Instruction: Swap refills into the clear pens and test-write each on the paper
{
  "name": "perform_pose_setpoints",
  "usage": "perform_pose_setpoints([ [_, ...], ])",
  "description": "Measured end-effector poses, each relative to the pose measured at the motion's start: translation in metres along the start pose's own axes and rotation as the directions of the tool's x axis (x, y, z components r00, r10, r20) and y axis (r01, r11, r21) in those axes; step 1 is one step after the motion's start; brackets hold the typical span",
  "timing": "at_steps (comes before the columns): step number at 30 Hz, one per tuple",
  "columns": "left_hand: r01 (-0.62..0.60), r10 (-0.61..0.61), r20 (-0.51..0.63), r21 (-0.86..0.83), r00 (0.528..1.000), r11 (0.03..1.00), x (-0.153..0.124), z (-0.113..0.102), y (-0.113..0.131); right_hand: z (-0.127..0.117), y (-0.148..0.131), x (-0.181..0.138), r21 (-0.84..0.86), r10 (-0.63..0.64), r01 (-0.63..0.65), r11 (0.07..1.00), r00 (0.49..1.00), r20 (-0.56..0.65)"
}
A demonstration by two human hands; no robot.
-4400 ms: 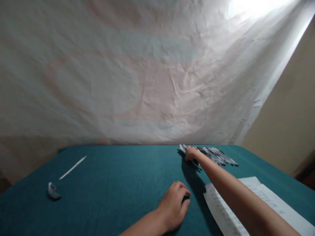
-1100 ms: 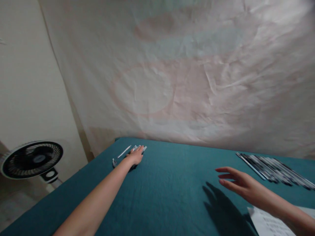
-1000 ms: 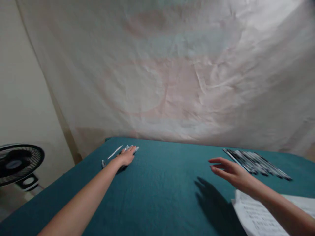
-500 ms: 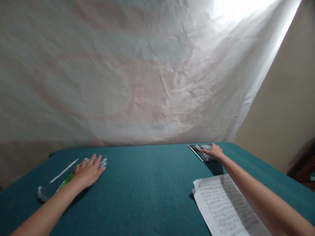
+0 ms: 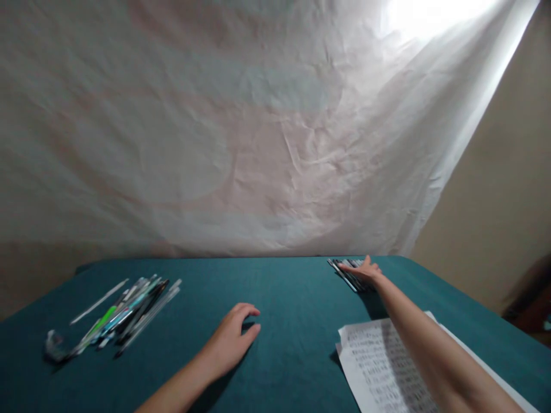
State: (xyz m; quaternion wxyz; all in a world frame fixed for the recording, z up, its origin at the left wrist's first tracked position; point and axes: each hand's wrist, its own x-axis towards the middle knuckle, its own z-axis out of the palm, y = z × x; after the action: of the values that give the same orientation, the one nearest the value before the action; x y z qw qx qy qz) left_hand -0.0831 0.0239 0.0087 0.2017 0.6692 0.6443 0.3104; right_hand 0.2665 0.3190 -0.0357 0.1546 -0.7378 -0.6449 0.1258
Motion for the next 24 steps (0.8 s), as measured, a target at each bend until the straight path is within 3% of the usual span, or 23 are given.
perform_pose_setpoints([
  [4, -0.004, 0.004, -0.010, 0.020, 1.000, 1.000, -0.002, 0.005, -0.006, 0.009, -0.010, -0.002, -0.064, 0.158, -0.159, 0.985, 0.987, -0.027],
  [7, -0.022, 0.022, -0.010, 0.034, 1.000, 0.999, -0.004, 0.007, -0.010, 0.009, -0.015, 0.000, -0.125, 0.183, -0.183, 0.975, 0.983, -0.008],
  [12, -0.032, 0.032, -0.004, 0.027, 0.999, 0.999, -0.007, 0.008, -0.014, 0.005, -0.022, 0.004, -0.175, 0.165, -0.158, 0.972, 0.986, 0.030],
  [17, -0.022, 0.022, 0.003, 0.014, 1.000, 1.000, -0.008, 0.006, -0.011, 0.002, -0.026, 0.001, -0.215, 0.095, -0.059, 0.975, 0.982, 0.161],
  [24, -0.029, 0.029, -0.017, -0.041, 0.999, 0.999, -0.006, 0.003, -0.009, -0.017, -0.031, -0.028, -0.162, 0.011, 0.026, 0.986, 0.975, 0.221],
])
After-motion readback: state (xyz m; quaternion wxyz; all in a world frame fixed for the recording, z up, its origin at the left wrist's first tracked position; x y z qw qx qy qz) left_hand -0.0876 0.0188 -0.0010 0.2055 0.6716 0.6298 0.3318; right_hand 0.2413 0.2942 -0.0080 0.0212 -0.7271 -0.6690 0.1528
